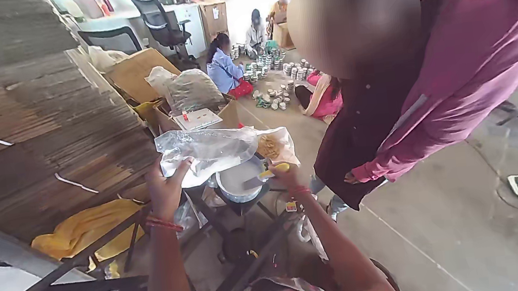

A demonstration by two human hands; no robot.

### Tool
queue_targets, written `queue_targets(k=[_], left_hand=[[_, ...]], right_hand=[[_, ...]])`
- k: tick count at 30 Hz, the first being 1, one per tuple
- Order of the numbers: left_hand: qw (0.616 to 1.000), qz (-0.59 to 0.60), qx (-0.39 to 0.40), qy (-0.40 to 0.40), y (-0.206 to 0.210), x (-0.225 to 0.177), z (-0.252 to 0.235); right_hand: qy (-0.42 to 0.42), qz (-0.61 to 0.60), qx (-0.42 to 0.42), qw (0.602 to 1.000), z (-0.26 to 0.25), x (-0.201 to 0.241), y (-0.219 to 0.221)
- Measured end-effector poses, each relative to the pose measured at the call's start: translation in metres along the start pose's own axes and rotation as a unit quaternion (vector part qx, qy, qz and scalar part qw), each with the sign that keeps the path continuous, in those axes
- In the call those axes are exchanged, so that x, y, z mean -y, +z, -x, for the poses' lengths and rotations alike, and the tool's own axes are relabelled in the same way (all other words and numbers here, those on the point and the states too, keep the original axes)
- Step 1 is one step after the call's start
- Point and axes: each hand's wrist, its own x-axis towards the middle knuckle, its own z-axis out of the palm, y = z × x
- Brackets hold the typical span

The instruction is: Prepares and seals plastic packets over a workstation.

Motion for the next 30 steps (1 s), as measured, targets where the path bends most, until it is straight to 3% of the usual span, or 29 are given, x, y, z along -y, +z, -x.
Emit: queue_targets(k=[5, 10, 16, 22, 27, 30], left_hand=[[1.000, -0.001, 0.001, -0.003, 0.002, 0.003, 0.001], [1.000, -0.006, 0.010, -0.019, 0.004, -0.001, 0.001], [1.000, -0.006, 0.000, -0.021, 0.004, -0.002, 0.004], [1.000, -0.005, 0.008, -0.013, 0.005, 0.001, 0.006], [1.000, 0.010, 0.004, -0.019, 0.005, 0.003, 0.011], [1.000, -0.015, 0.000, -0.023, 0.006, 0.003, 0.013]], right_hand=[[-0.001, 0.049, -0.066, 0.997, -0.007, 0.002, 0.001], [0.005, -0.009, 0.007, 1.000, -0.006, -0.002, 0.006], [0.003, 0.016, -0.048, 0.999, -0.008, 0.003, 0.004], [-0.003, -0.013, 0.040, 0.999, -0.004, 0.001, 0.002], [-0.034, 0.014, -0.034, 0.999, -0.019, -0.006, 0.001], [-0.041, -0.003, 0.006, 0.999, -0.019, -0.004, 0.015]])
